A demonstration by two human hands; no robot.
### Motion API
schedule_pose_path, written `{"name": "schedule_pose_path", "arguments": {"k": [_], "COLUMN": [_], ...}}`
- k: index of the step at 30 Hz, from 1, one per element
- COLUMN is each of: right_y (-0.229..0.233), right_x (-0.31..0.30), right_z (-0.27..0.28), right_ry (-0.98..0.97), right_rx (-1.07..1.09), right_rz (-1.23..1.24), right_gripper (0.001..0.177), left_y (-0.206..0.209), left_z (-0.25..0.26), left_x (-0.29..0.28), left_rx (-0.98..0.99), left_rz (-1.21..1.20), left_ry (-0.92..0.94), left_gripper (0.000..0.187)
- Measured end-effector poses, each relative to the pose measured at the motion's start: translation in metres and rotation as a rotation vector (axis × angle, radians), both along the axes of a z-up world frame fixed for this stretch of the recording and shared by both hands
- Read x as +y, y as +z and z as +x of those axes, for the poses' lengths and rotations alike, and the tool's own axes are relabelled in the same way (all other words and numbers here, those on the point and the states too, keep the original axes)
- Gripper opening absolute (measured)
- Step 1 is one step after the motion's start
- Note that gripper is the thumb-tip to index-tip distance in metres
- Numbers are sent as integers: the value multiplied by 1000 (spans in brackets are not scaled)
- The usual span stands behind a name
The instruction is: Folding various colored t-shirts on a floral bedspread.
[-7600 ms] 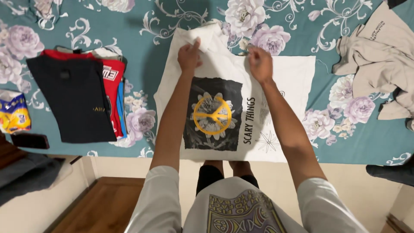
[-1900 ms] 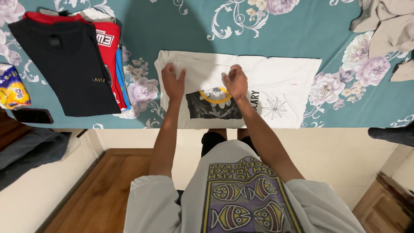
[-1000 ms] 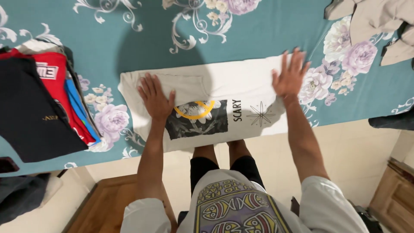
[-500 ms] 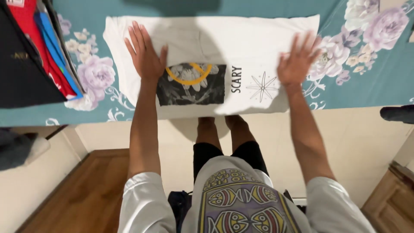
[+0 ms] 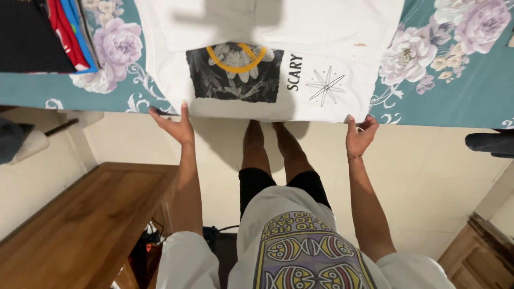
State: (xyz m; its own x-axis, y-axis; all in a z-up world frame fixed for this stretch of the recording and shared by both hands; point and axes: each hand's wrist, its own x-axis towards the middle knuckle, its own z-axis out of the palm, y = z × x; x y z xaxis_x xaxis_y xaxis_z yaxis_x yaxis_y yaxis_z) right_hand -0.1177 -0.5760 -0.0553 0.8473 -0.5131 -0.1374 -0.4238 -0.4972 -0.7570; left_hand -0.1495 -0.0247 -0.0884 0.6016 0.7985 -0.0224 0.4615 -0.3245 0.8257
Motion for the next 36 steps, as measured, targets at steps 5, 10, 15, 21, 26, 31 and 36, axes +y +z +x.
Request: {"name": "schedule_pose_path", "arguments": {"k": [5, 10, 15, 21, 26, 31, 36], "right_y": [14, 28, 35, 69, 62, 69, 57], "right_x": [14, 10, -5, 4, -19, -19, -29], "right_z": [0, -5, -7, 7, 7, 27, 50], "right_ry": [57, 79, 109, 27, 57, 81, 53], "right_rx": [76, -19, -22, 41, 4, -81, -96], "right_rz": [36, 157, 162, 310, 352, 504, 518], "right_gripper": [33, 29, 38, 32, 37, 24, 31], "left_y": [-35, -35, -3, 73, 71, 88, 83], "left_z": [-31, -43, -45, -13, -8, 26, 71], "left_x": [12, 18, 22, 16, 29, 38, 45], "left_rx": [20, -30, 324, 145, 37, -123, -184], "left_rz": [-190, -630, -439, -597, -456, -453, -372], "left_ry": [81, 103, -198, -306, -357, -364, -247], "left_gripper": [109, 80, 39, 21, 21, 22, 24]}}
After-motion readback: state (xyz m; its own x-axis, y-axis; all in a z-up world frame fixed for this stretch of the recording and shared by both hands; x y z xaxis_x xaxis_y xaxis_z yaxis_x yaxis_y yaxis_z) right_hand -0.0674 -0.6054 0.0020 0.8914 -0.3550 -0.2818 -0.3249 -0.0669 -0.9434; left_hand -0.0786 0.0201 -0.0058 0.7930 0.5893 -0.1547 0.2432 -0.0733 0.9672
